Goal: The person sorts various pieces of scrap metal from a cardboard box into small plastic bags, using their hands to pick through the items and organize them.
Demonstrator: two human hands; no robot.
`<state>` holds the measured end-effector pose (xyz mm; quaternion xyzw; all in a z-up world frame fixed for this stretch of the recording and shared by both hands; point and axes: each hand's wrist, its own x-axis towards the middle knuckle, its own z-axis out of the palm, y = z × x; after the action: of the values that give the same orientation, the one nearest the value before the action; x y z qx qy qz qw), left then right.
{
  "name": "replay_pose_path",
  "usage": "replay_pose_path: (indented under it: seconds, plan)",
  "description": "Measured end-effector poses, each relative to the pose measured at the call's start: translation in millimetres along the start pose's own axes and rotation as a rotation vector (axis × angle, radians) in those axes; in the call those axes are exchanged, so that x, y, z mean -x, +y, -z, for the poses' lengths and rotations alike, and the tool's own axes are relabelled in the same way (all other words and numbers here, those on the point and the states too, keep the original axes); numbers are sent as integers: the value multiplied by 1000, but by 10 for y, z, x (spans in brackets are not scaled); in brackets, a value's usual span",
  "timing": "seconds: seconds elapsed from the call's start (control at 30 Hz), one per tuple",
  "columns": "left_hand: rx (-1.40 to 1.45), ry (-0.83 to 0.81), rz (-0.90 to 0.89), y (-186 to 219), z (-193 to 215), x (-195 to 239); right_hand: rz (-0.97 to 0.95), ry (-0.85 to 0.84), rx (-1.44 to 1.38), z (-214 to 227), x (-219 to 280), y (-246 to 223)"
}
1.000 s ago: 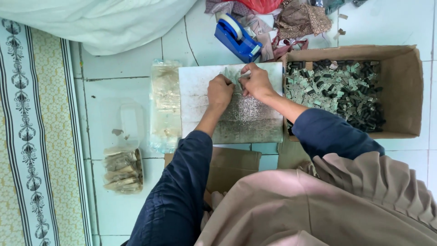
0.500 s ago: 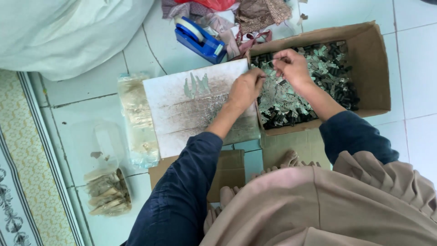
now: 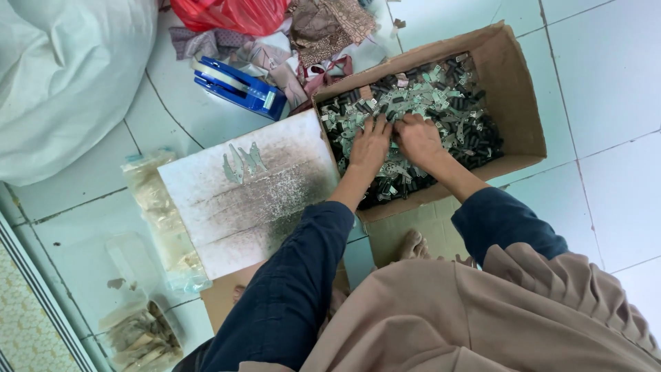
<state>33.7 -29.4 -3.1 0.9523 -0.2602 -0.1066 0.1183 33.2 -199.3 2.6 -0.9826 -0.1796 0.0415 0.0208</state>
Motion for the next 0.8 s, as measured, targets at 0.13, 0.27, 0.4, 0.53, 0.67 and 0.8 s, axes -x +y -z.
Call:
replay_pose_path:
  seconds: [0.13,0.27,0.4,0.53,0.67,0.8]
  plan:
    - [-78,-57,-27,-9,-57,-66,-19,-15,-48,2,165,62]
    - [-83,31,-71,-13,-326,-129,-1,-200,-215,178,355,-59]
    - [-148,204,-108,-18,-387,-110,88,-112,-117,147,432,-53]
    - [-47,253,-102,-63,-334,-47,136,-16,-69,-23,396,45]
    - [437,157,41,-108,399,109,-3,-28,-224,340,265,46]
    - [926,73,204,-301,797,213,-235,-98,-725,592,54,19]
